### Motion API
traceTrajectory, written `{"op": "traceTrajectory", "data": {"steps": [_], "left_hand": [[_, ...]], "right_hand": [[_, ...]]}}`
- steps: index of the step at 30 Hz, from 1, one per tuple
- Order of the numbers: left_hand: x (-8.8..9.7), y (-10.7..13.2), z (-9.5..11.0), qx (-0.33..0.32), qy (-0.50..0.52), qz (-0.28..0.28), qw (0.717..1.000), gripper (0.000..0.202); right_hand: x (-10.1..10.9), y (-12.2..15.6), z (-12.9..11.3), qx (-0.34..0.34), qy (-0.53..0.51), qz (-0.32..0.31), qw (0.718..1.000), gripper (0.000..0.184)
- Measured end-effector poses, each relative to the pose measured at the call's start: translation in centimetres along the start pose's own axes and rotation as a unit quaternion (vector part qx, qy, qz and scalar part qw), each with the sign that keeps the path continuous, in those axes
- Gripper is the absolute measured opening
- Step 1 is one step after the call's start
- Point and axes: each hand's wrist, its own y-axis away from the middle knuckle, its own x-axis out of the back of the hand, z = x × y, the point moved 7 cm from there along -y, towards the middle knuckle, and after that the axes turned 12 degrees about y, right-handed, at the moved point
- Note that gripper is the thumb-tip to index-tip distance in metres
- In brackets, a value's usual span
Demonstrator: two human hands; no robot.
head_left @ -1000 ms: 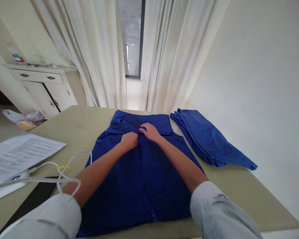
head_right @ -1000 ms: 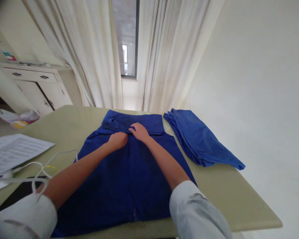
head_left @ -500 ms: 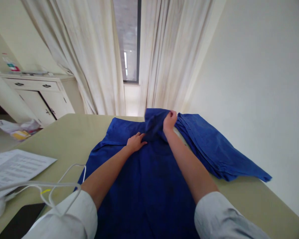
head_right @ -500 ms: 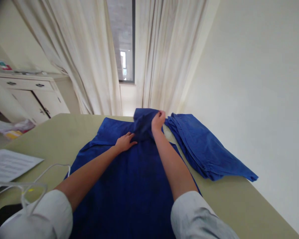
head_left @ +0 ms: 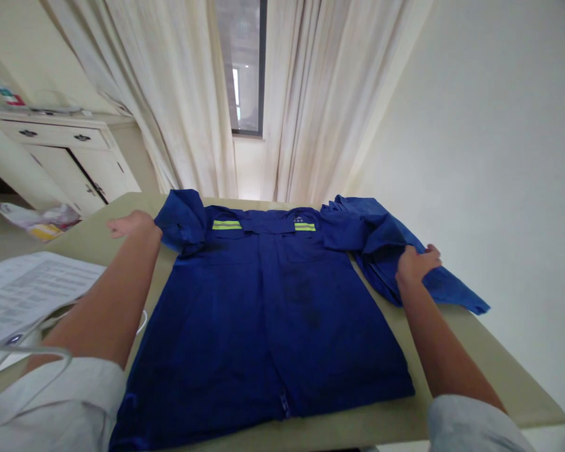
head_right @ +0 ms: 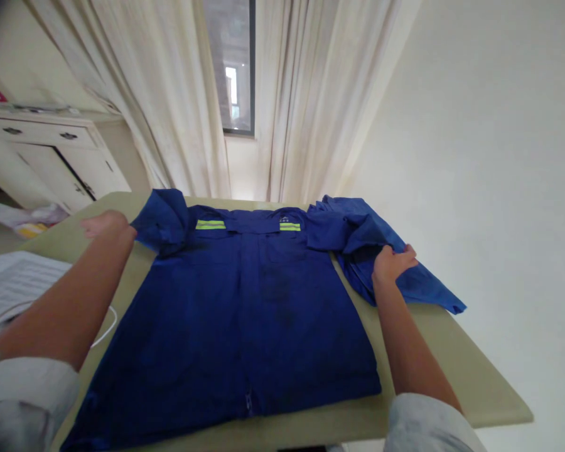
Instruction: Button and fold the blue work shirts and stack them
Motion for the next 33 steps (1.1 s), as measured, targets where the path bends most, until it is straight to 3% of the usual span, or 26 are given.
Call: {"op": "traceTrajectory", "data": {"steps": [2,3,4,5,7,9,10,12,13,15,17,19,21,24,28,30,33], "left_hand": [[1.9,2.0,-0.5,0.042,-0.01,0.086,0.995,0.036],[1.7,3.4,-0.2,0.042,-0.001,0.089,0.995,0.039],[0.9,5.3,0.5,0.027,0.018,0.057,0.998,0.039],[-0.8,7.5,1.7,-0.009,0.046,-0.023,0.999,0.039],[-3.8,13.7,4.2,-0.077,0.082,-0.2,0.973,0.027],[-6.0,22.4,6.4,-0.181,0.056,-0.435,0.88,0.019],[-6.1,26.4,6.7,-0.202,0.034,-0.505,0.838,0.017],[-5.1,33.0,6.2,-0.215,0.01,-0.583,0.783,0.019],[-4.4,35.3,5.9,-0.231,0.002,-0.592,0.772,0.024],[-3.3,38.2,5.0,-0.276,-0.021,-0.581,0.766,0.057],[-3.3,39.4,4.0,-0.315,-0.052,-0.564,0.761,0.083],[-4.5,39.2,2.9,-0.321,-0.078,-0.564,0.757,0.076],[-6.3,37.9,2.3,-0.308,-0.093,-0.563,0.762,0.068],[-8.8,35.3,2.8,-0.292,-0.106,-0.552,0.774,0.065],[-10.9,32.8,4.6,-0.279,-0.107,-0.548,0.781,0.042],[-11.2,32.4,5.0,-0.272,-0.088,-0.548,0.786,0.037],[-10.6,32.6,4.6,-0.269,-0.042,-0.528,0.804,0.034]], "right_hand": [[-1.9,4.8,-3.3,0.039,0.009,-0.078,0.996,0.039],[-3.7,8.3,-5.7,0.081,0.013,-0.192,0.978,0.044],[-4.8,12.2,-8.0,0.114,0.005,-0.273,0.955,0.045],[-5.5,16.4,-10.4,0.152,-0.001,-0.352,0.923,0.046],[-6.0,25.1,-14.8,0.287,0.02,-0.508,0.812,0.065],[-4.9,30.4,-16.8,0.348,0.048,-0.556,0.753,0.064],[-4.2,31.7,-17.1,0.352,0.057,-0.567,0.743,0.056],[-3.2,32.2,-16.7,0.329,0.053,-0.58,0.743,0.044],[-2.8,31.8,-16.2,0.31,0.041,-0.582,0.751,0.042],[-2.5,30.2,-14.9,0.265,0.01,-0.565,0.781,0.03],[-3.0,28.3,-13.4,0.209,-0.011,-0.521,0.827,0.015],[-4.0,26.8,-12.0,0.148,-0.022,-0.47,0.87,0.012],[-5.6,25.7,-11.2,0.099,-0.032,-0.443,0.891,0.018],[-8.0,24.7,-11.7,0.09,-0.038,-0.463,0.881,0.033],[-9.7,24.7,-14.0,0.213,-0.021,-0.536,0.817,0.076],[-9.9,24.7,-14.3,0.246,-0.023,-0.531,0.81,0.07],[-9.8,24.7,-13.5,0.235,-0.039,-0.491,0.838,0.039]]}}
